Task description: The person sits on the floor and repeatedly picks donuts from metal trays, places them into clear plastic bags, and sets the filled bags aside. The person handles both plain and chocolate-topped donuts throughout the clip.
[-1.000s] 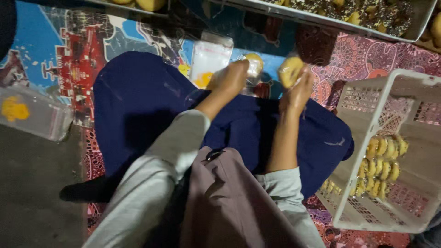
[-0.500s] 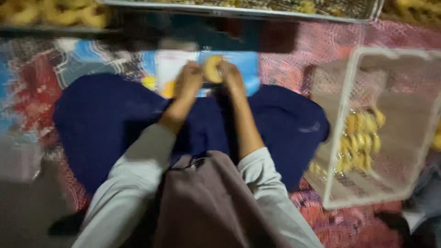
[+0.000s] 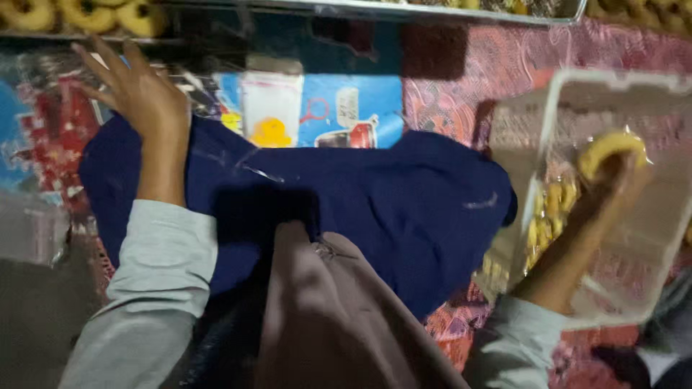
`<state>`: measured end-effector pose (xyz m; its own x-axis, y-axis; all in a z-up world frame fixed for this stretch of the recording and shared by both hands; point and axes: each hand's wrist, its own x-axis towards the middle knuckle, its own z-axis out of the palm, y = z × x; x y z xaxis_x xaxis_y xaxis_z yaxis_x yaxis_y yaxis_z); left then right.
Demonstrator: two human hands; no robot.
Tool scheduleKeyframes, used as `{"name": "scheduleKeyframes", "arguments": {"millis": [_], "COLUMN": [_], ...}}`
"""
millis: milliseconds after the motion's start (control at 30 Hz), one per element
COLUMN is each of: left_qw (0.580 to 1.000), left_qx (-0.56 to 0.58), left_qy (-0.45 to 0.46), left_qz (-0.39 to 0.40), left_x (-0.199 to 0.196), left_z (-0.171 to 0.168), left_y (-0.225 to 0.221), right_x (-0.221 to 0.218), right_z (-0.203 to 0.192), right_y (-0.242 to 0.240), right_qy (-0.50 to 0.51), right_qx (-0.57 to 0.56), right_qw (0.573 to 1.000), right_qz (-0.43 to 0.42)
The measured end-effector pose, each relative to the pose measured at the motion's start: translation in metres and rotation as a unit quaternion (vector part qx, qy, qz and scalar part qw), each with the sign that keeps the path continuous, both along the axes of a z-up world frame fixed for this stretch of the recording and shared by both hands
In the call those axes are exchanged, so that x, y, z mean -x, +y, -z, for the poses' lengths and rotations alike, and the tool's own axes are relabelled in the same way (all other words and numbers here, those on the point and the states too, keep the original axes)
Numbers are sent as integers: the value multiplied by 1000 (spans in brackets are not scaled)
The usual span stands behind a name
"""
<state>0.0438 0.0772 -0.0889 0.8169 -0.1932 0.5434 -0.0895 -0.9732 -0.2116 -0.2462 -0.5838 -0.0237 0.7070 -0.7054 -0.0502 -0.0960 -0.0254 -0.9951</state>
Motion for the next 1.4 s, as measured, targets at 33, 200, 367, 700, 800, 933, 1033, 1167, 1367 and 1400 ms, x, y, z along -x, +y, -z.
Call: {"name": "scheduleKeyframes", "arguments": {"millis": [33, 200, 367, 700, 800, 933, 1033, 1167, 1367, 1400], "left_qw": [993, 912, 894, 869, 848, 780, 759, 806, 591, 400], "left_qx": [99, 153, 140, 209, 318, 527, 587, 541, 719, 863], "left_qy": [55, 357, 355, 314, 244, 212, 199, 93, 63, 104], "left_qz": [19, 131, 235, 321, 346, 263, 202, 220, 362, 289], "left_x": [-3, 1, 10, 49, 56, 43, 37, 37, 40, 23], "left_z": [13, 75, 102, 24, -41, -82, -81, -99, -136, -135], "left_y": [5, -49, -77, -89, -90, -91, -92, -114, -144, -149], "right_x": [4, -18, -1, -205, -236, -225, -202, -193, -219, -228], "right_z": [7, 41, 30, 86, 70, -14, -86, -129, -78, -77], "right_y": [-13, -15, 13, 325, 371, 391, 409, 419, 381, 375], "right_qy": [99, 389, 401, 67, 134, 20, -91, -73, -78, -101], "right_qx": [118, 317, 301, 208, 175, 251, 408, 364, 418, 419], "right_qw": [986, 865, 857, 908, 891, 892, 864, 891, 863, 844], "right_qz": [56, 25, -116, -358, -397, -375, -279, -260, -273, -320]}}
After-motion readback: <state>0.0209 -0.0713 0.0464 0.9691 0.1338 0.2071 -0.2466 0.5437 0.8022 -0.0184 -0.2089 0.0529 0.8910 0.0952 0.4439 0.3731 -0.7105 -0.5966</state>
